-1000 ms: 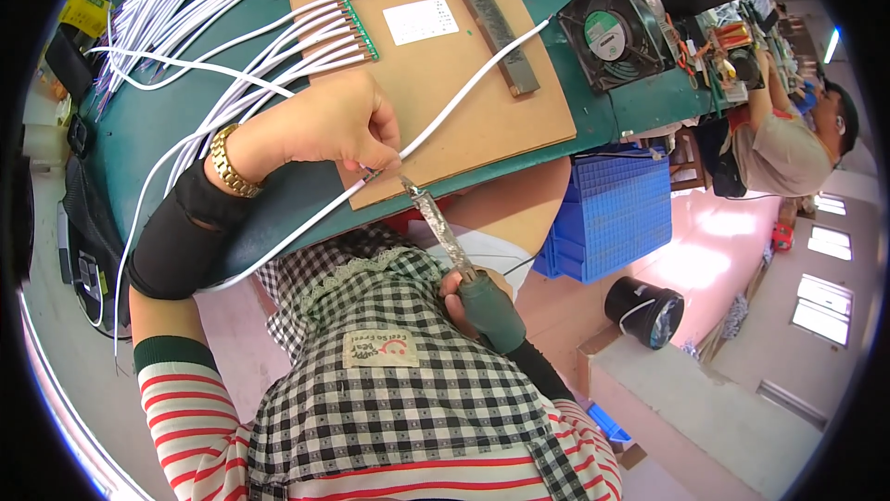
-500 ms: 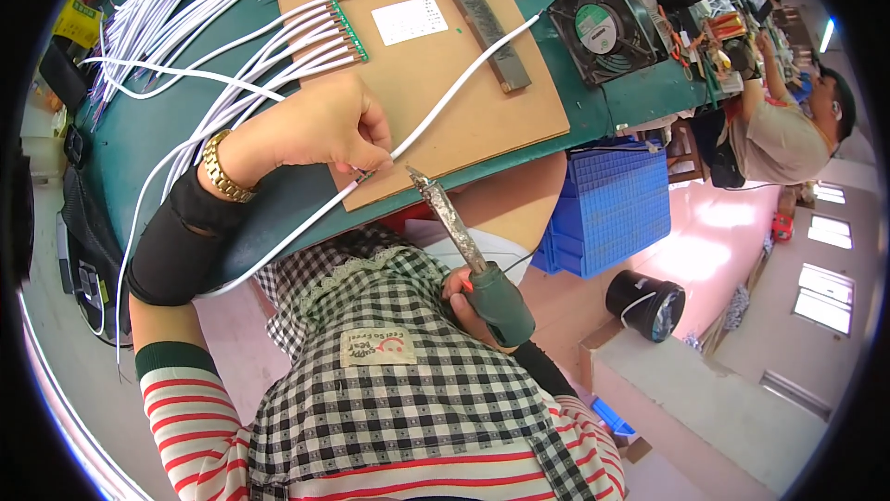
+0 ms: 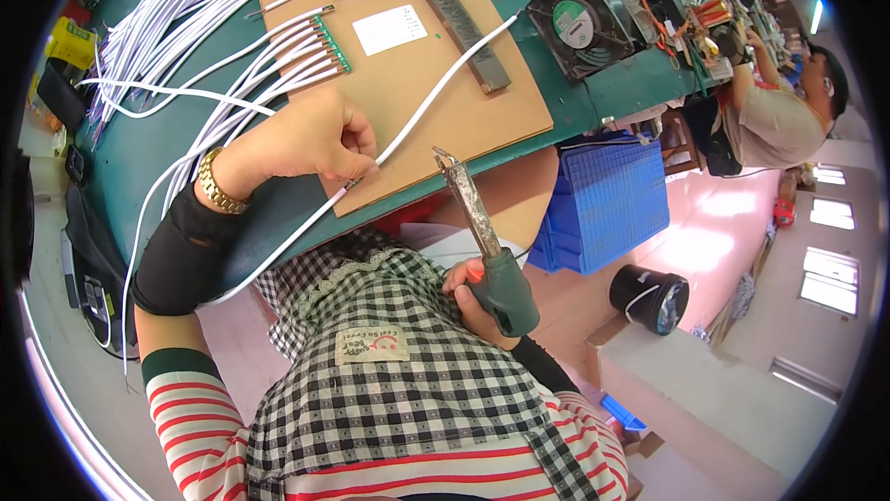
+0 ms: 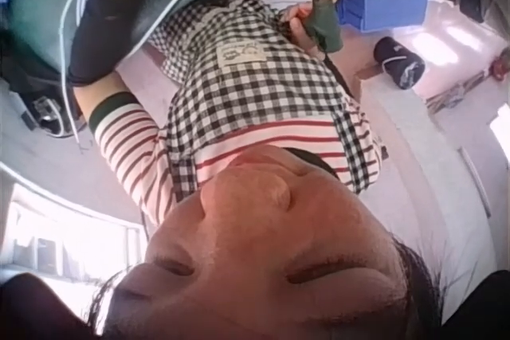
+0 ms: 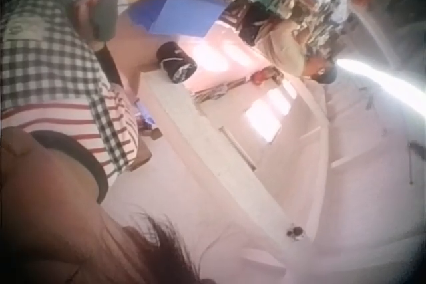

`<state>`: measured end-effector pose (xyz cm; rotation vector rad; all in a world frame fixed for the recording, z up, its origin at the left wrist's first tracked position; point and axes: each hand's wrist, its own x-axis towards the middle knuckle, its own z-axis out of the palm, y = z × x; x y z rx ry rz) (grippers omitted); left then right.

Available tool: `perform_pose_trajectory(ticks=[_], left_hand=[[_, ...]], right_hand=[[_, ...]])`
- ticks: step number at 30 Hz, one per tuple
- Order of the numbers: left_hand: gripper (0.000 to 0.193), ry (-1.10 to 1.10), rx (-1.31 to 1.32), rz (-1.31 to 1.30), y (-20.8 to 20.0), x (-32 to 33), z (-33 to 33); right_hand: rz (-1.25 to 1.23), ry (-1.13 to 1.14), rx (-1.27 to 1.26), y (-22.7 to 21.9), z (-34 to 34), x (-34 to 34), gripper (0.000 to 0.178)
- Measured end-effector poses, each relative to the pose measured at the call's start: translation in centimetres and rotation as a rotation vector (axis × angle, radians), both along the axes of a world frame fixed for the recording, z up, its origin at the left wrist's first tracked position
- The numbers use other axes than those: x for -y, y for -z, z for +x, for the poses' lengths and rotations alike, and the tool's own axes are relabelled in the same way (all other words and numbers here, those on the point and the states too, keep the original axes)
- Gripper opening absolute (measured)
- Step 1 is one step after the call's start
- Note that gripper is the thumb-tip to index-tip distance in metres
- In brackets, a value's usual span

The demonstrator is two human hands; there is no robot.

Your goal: The person secures wires to a circuit board assembly using a hot glue gun.

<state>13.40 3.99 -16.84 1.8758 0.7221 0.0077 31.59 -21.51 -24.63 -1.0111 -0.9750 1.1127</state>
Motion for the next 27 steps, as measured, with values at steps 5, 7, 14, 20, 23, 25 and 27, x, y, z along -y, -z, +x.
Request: perform_pose_trajectory(ticks=[5,7,14,20,23,25,27], left_hand=[[0.011,0.038,0.033,-0.049,0.0,-0.1,-0.8],[0.01,-0.085,0.142,-0.184,0.0,0.3,-1.3],[0.022,-0.148,0.153,0.461,0.2,2.7,-2.5],[0.026,-0.192,0.051,0.613,0.5,6.6,-3.5],[0.029,-0.212,0.074,0.679,1.0,7.9,-3.9],[0.033,-0.221,0.074,0.711,1.7,8.5,-4.1],[0.037,-0.231,0.075,0.74,2.1,9.1,-4.1]], right_hand=[[0.044,0.046,-0.079,0.7,0.3,0.3,0.038],[0.048,0.039,-0.054,0.4,0.5,0.3,0.04],[0.082,0.085,-0.104,2.8,1.4,0.9,0.039],[0.096,0.141,-0.041,2.1,1.5,-0.1,0.041],[0.113,0.142,-0.043,2.6,1.9,-0.2,0.041],[0.117,0.133,-0.055,2.8,2.0,-0.4,0.041],[0.133,0.142,-0.074,2.9,2.0,-0.6,0.042]])
